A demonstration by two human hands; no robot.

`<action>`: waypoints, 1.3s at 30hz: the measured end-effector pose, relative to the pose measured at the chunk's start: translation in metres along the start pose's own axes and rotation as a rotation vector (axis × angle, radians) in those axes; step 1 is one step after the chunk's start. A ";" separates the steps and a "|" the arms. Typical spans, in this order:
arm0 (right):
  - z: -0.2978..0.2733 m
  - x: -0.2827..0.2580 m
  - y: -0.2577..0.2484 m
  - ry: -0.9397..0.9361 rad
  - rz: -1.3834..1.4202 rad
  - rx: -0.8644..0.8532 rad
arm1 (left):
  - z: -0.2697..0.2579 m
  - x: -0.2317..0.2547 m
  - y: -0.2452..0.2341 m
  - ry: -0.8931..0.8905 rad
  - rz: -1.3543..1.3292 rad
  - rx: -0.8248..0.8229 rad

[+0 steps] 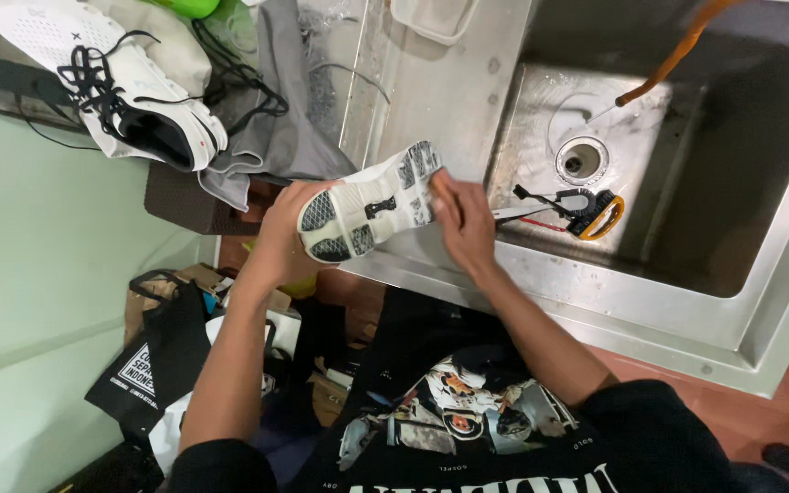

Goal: The person cleans a pair of white sneakers by scrubbing the soles with a brush, rinsing them under a faucet, and wiping them with a cloth.

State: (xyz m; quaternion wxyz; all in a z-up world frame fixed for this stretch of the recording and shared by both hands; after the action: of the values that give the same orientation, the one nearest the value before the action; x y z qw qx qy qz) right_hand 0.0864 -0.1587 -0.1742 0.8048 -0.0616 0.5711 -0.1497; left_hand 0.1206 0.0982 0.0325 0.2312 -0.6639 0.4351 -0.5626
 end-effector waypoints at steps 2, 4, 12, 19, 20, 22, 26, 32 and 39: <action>-0.023 -0.005 0.010 -0.030 0.005 -0.028 | 0.006 -0.004 -0.007 -0.003 -0.013 -0.049; -0.018 -0.006 0.008 -0.046 0.012 -0.073 | 0.010 -0.001 -0.014 -0.026 -0.034 -0.106; 0.004 -0.041 -0.006 0.214 -0.053 0.008 | 0.029 0.004 -0.031 -0.063 -0.088 -0.174; 0.016 -0.003 -0.002 0.315 -0.097 0.014 | 0.044 -0.005 -0.039 -0.046 -0.193 -0.200; 0.015 -0.017 -0.006 0.251 -0.017 0.018 | 0.042 -0.004 -0.038 -0.042 -0.196 -0.203; 0.016 -0.017 -0.007 0.192 0.062 0.018 | 0.041 -0.004 -0.036 -0.042 -0.201 -0.208; 0.008 -0.015 0.008 0.226 0.013 0.035 | 0.038 0.000 -0.035 -0.034 -0.170 -0.191; 0.008 -0.032 0.015 -0.023 -0.018 0.080 | 0.033 0.009 -0.029 -0.018 -0.133 -0.182; -0.021 -0.033 0.031 0.005 0.030 -0.001 | 0.030 0.025 -0.032 -0.027 -0.053 -0.196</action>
State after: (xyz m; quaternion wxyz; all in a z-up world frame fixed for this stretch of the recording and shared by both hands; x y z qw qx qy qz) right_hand 0.0617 -0.1171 -0.1599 0.8055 -0.0532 0.5740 -0.1375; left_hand 0.1591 0.0878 0.0638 0.1560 -0.7022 0.4672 -0.5141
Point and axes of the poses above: each hand's wrist, its own z-axis towards the middle knuckle, its own y-axis out of the palm, x = y × z, the point moved 4 cm from there along z, towards the middle knuckle, and after that the axes turned 14 degrees about -y, right-handed, at the moved point
